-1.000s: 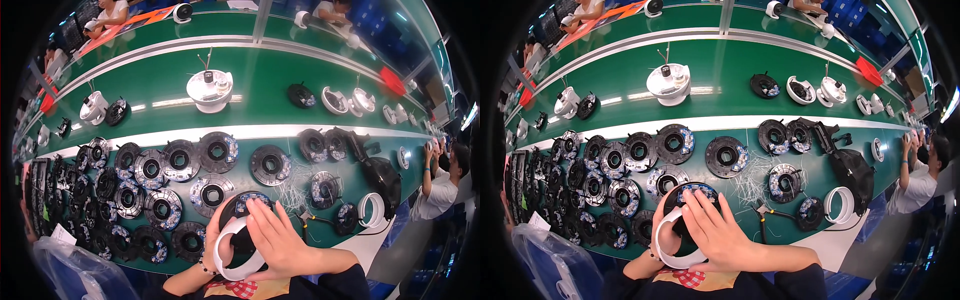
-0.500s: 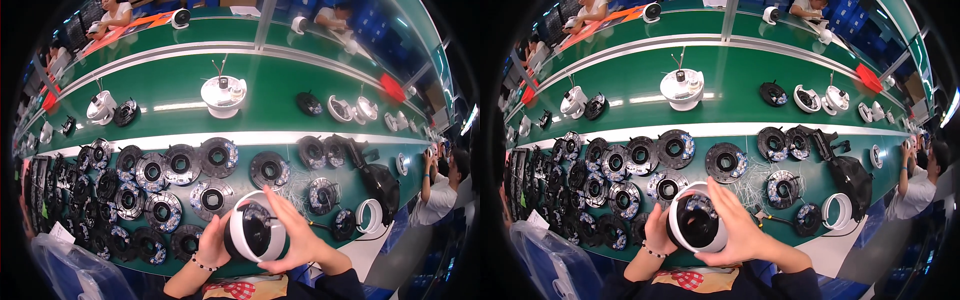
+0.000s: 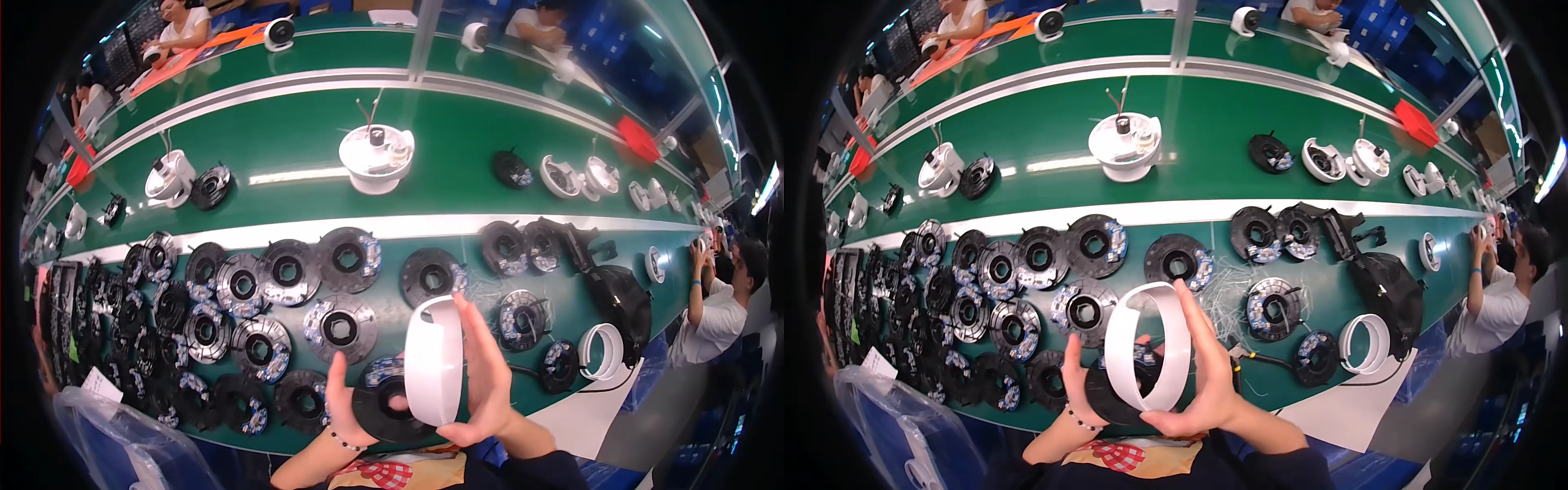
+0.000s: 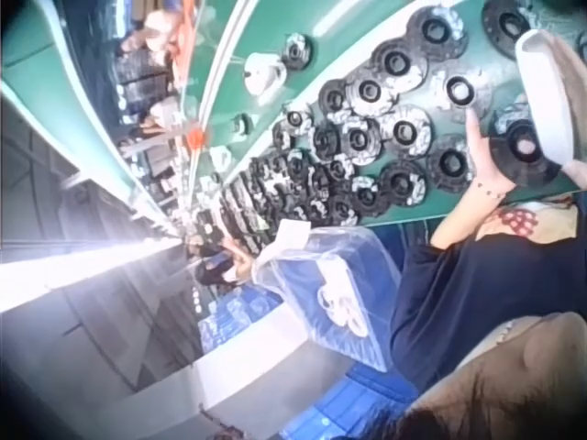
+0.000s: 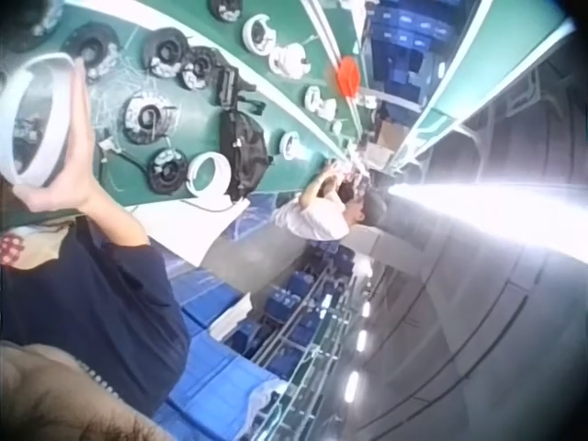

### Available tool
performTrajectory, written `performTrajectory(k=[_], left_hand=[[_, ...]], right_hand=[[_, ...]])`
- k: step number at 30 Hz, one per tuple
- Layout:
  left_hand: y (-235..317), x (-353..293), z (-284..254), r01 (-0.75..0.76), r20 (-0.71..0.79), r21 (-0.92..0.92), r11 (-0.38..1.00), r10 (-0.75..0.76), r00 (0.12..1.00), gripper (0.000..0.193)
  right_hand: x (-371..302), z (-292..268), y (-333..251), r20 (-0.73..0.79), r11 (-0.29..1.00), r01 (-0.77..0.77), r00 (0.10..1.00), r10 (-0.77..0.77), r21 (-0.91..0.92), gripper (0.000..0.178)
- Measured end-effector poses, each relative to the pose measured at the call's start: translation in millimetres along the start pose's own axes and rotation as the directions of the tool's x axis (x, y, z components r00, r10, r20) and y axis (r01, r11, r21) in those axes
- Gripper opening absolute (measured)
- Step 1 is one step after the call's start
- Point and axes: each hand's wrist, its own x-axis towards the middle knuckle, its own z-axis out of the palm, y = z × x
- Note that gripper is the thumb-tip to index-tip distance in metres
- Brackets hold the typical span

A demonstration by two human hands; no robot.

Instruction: Assembling circular mechanical components by fitting rings onto frames and securing them with a hand tool on a factory assembly line.

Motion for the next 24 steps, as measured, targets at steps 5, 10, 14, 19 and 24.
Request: performTrajectory(k=[5,10,14,19,24], left_hand=[[-4,-7,0,-0.104,0.027,0.048,0.993,0.103,0.994,0.096],[-4,0,12,-0.152,0.159,0.358,0.921,0.100,0.982,0.096],[4,8,16,-0.205,0.152,0.476,0.855,0.150,0.977,0.089],[10,15,26,-0.093,0.019,0.473,0.876,0.095,0.995,0.086],[16,6,13,-0.138,0.256,0.459,0.878,0.018,0.966,0.089]], right_hand=[[-13,6,5,-0.175,0.986,0.125,0.979,-0.105,0.110,0.117],[-11,-5,0,-0.117,0.935,0.040,0.993,0.002,0.353,0.119],[-11,-15,10,0.004,0.921,-0.030,1.000,0.031,0.389,0.118],[-15,1,10,-0.022,0.970,0.012,1.000,-0.018,-0.244,0.113],[-27,22,17,-0.136,0.911,0.020,0.987,-0.083,-0.411,0.114]])
